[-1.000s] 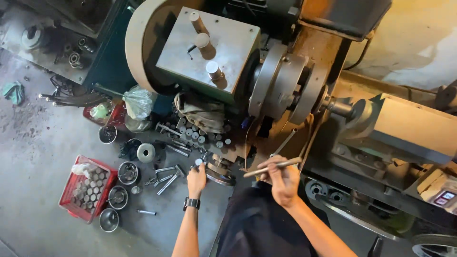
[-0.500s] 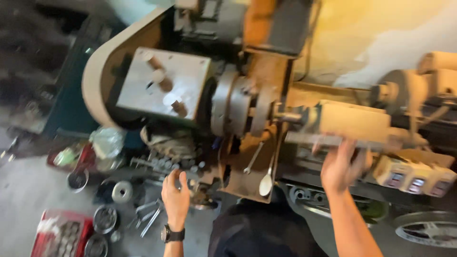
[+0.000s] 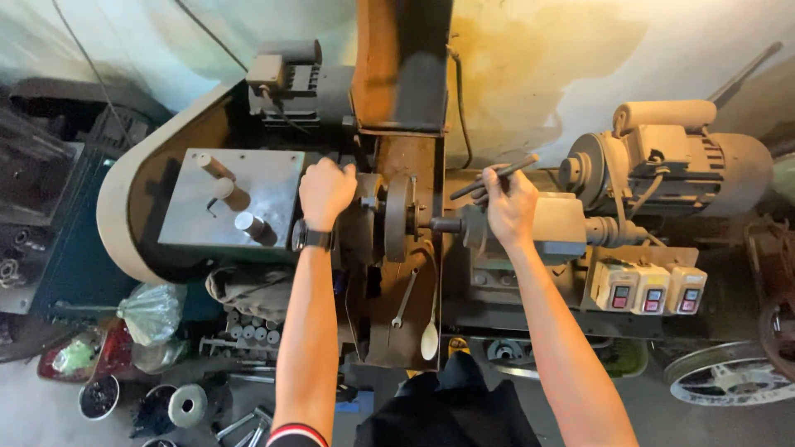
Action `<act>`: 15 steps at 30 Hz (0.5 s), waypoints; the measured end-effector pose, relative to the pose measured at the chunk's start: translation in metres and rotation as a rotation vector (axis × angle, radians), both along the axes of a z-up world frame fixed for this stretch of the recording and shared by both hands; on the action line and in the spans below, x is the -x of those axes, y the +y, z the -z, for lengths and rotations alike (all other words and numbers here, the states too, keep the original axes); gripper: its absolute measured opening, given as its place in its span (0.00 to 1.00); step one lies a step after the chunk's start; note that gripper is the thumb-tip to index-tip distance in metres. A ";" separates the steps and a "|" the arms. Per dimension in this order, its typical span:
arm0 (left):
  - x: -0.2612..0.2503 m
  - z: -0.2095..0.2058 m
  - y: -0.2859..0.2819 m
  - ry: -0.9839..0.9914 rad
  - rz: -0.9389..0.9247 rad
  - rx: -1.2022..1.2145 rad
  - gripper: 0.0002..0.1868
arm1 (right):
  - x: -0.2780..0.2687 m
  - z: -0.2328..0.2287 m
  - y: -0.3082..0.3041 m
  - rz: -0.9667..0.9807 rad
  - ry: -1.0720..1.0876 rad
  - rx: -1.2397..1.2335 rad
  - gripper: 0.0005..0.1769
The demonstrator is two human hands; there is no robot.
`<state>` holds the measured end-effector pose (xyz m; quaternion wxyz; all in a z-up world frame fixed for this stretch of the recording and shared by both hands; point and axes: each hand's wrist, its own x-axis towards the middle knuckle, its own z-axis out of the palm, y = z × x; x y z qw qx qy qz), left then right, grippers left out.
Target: The person operates a metal lathe in a workshop, using a wrench to tighten the chuck and a metal rod to rotate the spindle. They handle various metal parts and tools, including a rag, while adjusting the machine's components.
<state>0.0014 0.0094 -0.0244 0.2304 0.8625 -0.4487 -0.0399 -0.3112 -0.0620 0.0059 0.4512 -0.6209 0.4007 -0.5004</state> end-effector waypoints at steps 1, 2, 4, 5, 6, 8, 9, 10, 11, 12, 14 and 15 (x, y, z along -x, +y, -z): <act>0.006 0.001 0.009 -0.038 -0.017 0.082 0.24 | 0.000 -0.001 0.001 0.011 0.024 -0.010 0.10; 0.017 -0.006 0.023 -0.040 -0.010 0.082 0.24 | 0.002 -0.002 0.002 0.017 0.022 -0.010 0.10; 0.036 -0.019 0.054 -0.006 -0.032 0.374 0.22 | 0.001 -0.005 0.004 0.019 0.112 0.078 0.11; 0.051 -0.025 0.072 -0.010 -0.027 0.376 0.22 | 0.001 -0.003 0.004 0.023 0.108 0.080 0.11; 0.067 -0.030 0.090 0.082 0.003 0.550 0.20 | 0.000 -0.002 0.004 0.024 0.094 0.090 0.12; 0.089 -0.003 0.121 0.175 0.034 0.727 0.22 | 0.000 -0.002 0.003 0.023 0.079 0.104 0.12; 0.095 0.028 0.133 0.216 -0.001 0.758 0.25 | -0.001 -0.004 0.004 0.039 0.101 0.101 0.12; 0.102 0.060 0.145 0.257 -0.037 0.789 0.30 | -0.001 -0.005 0.005 0.056 0.124 0.099 0.12; 0.105 0.083 0.154 0.257 -0.037 0.790 0.30 | -0.002 -0.005 0.005 0.055 0.123 0.101 0.12; 0.108 0.106 0.164 0.372 -0.057 0.714 0.30 | -0.004 -0.004 0.004 0.061 0.104 0.074 0.12; 0.114 0.104 0.171 0.488 -0.077 0.635 0.31 | -0.004 -0.003 0.005 0.067 0.086 0.047 0.11; 0.114 0.077 0.167 0.241 -0.049 0.748 0.32 | -0.005 -0.003 0.004 0.064 0.093 0.038 0.11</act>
